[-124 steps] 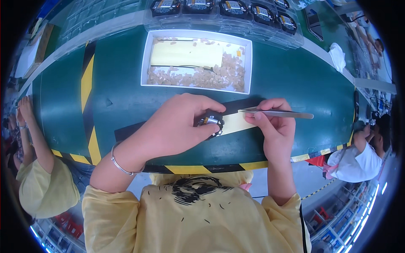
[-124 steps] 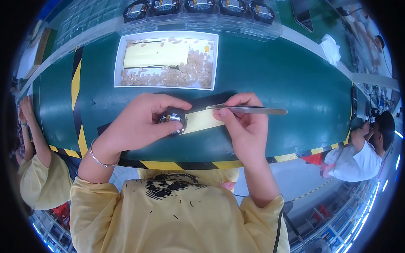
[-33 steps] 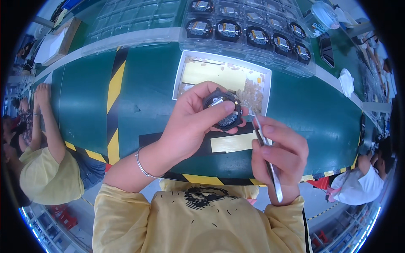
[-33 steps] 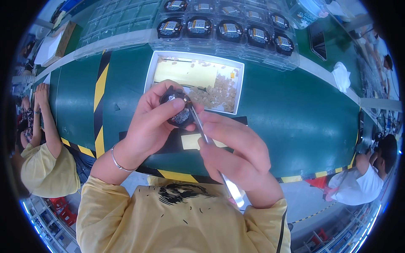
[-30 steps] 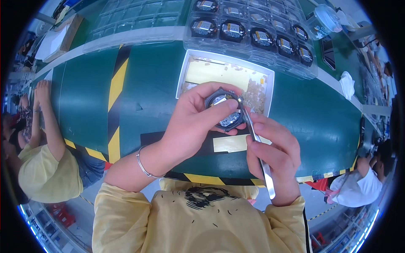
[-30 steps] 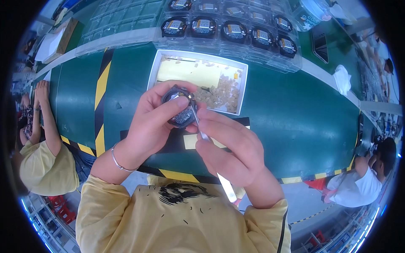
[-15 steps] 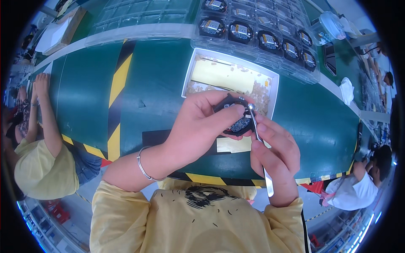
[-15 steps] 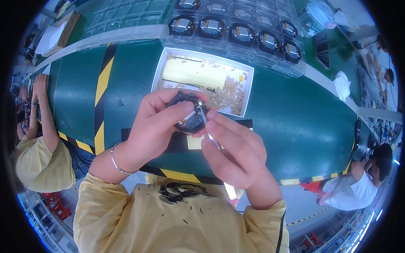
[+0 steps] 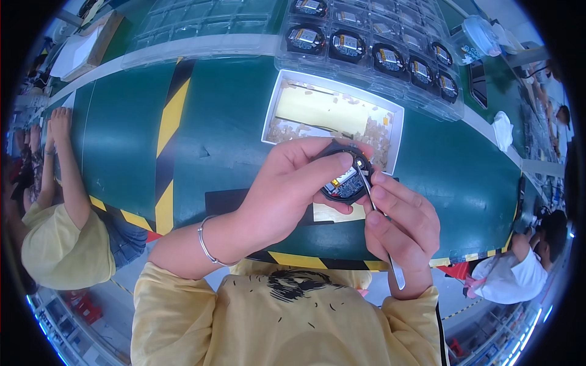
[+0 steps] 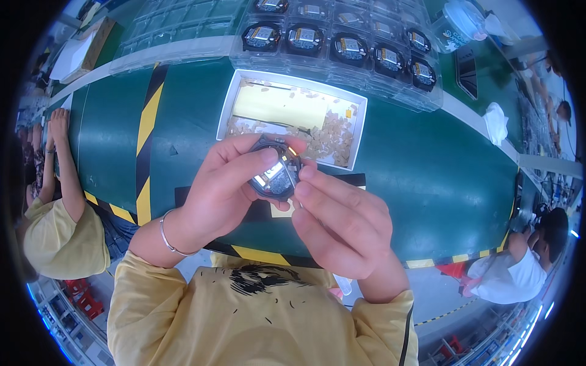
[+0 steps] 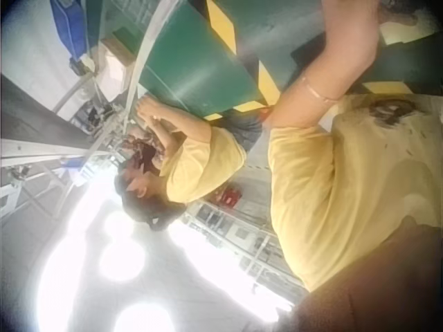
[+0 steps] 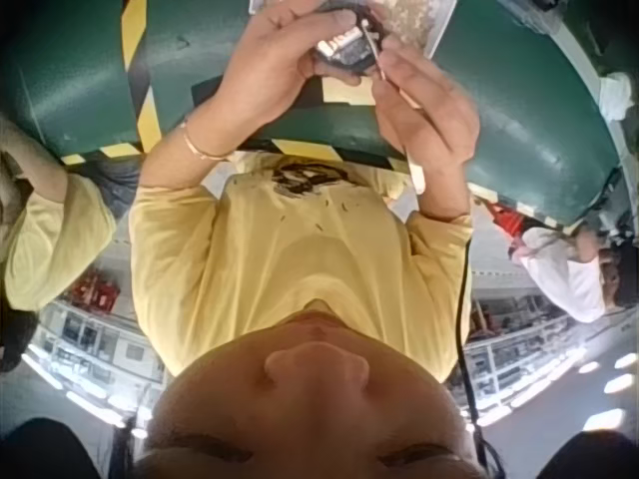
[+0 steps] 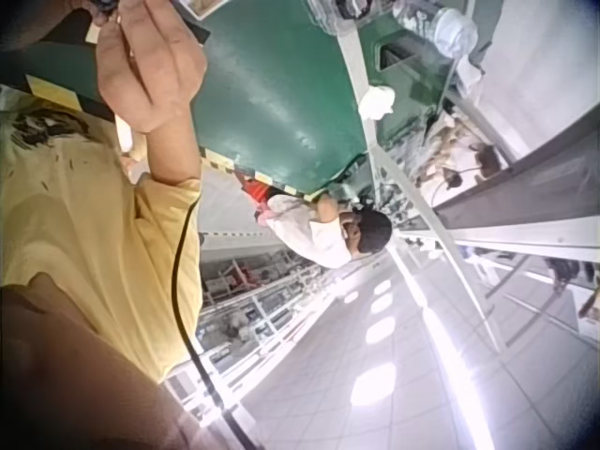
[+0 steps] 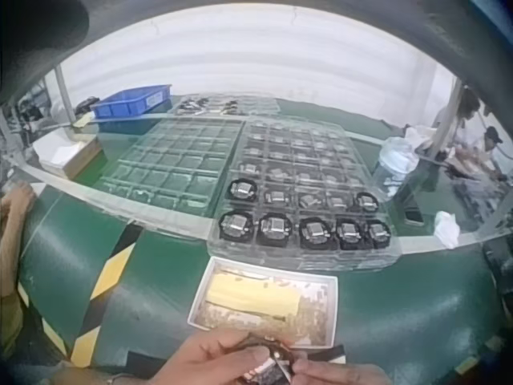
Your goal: Assembling electronic components, specifically small electronic devices like smartwatches, on a production line using tweezers.
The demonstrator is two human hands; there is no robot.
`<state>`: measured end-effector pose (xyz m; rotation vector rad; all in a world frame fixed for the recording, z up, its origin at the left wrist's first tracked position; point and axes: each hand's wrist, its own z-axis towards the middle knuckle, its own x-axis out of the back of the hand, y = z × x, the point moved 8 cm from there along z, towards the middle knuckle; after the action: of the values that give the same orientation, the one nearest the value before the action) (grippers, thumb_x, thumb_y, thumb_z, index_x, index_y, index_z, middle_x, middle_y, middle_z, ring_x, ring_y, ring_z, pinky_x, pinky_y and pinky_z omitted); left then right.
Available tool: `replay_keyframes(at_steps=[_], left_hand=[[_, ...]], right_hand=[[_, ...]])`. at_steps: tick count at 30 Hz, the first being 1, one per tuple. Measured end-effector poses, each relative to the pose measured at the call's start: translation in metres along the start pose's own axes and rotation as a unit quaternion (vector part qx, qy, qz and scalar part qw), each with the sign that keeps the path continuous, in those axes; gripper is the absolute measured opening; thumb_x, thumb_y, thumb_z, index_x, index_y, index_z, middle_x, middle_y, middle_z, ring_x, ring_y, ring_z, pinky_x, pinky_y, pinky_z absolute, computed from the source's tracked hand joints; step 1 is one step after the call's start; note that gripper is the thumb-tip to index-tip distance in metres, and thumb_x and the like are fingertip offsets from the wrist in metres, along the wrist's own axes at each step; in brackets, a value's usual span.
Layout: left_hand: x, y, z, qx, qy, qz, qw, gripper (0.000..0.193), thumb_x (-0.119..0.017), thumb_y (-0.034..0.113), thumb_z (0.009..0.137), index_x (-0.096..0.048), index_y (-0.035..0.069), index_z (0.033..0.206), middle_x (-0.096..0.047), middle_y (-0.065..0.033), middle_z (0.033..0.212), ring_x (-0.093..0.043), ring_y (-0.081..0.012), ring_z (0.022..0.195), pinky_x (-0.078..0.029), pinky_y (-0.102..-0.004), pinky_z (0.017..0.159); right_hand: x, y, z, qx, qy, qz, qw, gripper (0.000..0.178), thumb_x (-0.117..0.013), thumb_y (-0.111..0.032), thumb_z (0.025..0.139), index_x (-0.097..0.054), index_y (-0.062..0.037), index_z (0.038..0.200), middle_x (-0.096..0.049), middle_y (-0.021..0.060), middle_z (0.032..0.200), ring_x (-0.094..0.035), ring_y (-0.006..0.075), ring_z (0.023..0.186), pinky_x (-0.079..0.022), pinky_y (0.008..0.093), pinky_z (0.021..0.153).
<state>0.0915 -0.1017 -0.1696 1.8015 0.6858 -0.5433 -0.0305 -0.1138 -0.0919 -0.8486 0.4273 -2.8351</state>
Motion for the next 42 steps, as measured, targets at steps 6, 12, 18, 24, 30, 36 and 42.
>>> replay_keyframes(at_steps=[6, 12, 18, 24, 30, 36, 42], left_hand=[[-0.003, 0.003, -0.001, 0.005, -0.012, -0.010, 1.000, 0.028, -0.053, 0.017, 0.093, -0.060, -0.002, 0.112, -0.065, -0.0078, 0.097, -0.064, -0.0109, 0.084, -0.055, -0.0223, 0.064], [-0.002, 0.002, -0.001, -0.005, -0.010, -0.004, 1.000, 0.028, -0.052, 0.017, 0.093, -0.059, -0.002, 0.113, -0.066, -0.0081, 0.098, -0.064, -0.0115, 0.083, -0.055, -0.0228, 0.064], [-0.002, 0.001, -0.002, -0.016, 0.004, -0.004, 1.000, 0.029, -0.052, 0.017, 0.094, -0.059, -0.002, 0.114, -0.065, -0.0085, 0.098, -0.064, -0.0121, 0.082, -0.056, -0.0233, 0.064], [-0.002, 0.002, -0.002, -0.040, 0.010, -0.004, 0.999, 0.027, -0.051, 0.012, 0.094, -0.057, -0.004, 0.115, -0.065, -0.0089, 0.098, -0.064, -0.0120, 0.083, -0.055, -0.0231, 0.064], [-0.002, 0.005, -0.002, -0.110, -0.002, 0.027, 0.994, 0.023, -0.049, 0.006, 0.095, -0.057, -0.006, 0.113, -0.065, -0.0095, 0.099, -0.063, -0.0123, 0.085, -0.054, -0.0223, 0.067], [-0.004, 0.010, 0.000, -0.084, -0.006, 0.024, 0.996, 0.023, -0.049, 0.005, 0.095, -0.057, -0.006, 0.112, -0.064, -0.0109, 0.102, -0.063, -0.0134, 0.086, -0.055, -0.0241, 0.071], [-0.004, 0.006, -0.001, -0.060, -0.013, -0.023, 0.998, 0.023, -0.048, 0.005, 0.094, -0.057, -0.007, 0.113, -0.064, -0.0120, 0.104, -0.064, -0.0148, 0.088, -0.054, -0.0265, 0.076]], right_hand=[[0.001, 0.003, -0.001, -0.004, -0.001, 0.005, 1.000, 0.017, -0.072, 0.006, 0.062, -0.062, 0.0005, 0.075, -0.065, 0.0174, 0.095, -0.067, 0.0343, 0.088, -0.058, 0.0321, 0.065], [0.002, 0.003, -0.001, -0.010, 0.007, -0.004, 1.000, 0.018, -0.071, 0.007, 0.063, -0.061, 0.0016, 0.076, -0.065, 0.0179, 0.095, -0.067, 0.0347, 0.087, -0.058, 0.0309, 0.063], [0.002, 0.006, -0.004, -0.021, 0.017, -0.002, 1.000, 0.015, -0.069, 0.009, 0.066, -0.060, 0.0010, 0.074, -0.064, 0.0172, 0.097, -0.068, 0.0337, 0.085, -0.058, 0.0304, 0.062], [0.001, 0.012, -0.002, -0.051, 0.036, 0.005, 0.998, 0.016, -0.068, 0.011, 0.067, -0.058, 0.0001, 0.072, -0.064, 0.0150, 0.095, -0.069, 0.0322, 0.083, -0.058, 0.0302, 0.064], [-0.002, 0.016, 0.003, -0.112, -0.006, 0.019, 0.993, 0.020, -0.065, 0.012, 0.076, -0.052, -0.0007, 0.083, -0.062, 0.0184, 0.091, -0.067, 0.0366, 0.084, -0.058, 0.0411, 0.073], [0.000, 0.020, 0.001, -0.127, 0.016, 0.024, 0.991, 0.021, -0.066, 0.011, 0.076, -0.052, -0.0024, 0.084, -0.062, 0.0179, 0.094, -0.067, 0.0360, 0.086, -0.058, 0.0389, 0.073], [0.003, 0.015, 0.002, -0.077, 0.037, 0.039, 0.996, 0.018, -0.067, 0.013, 0.068, -0.059, 0.0023, 0.079, -0.064, 0.0180, 0.094, -0.068, 0.0326, 0.085, -0.059, 0.0334, 0.071]])
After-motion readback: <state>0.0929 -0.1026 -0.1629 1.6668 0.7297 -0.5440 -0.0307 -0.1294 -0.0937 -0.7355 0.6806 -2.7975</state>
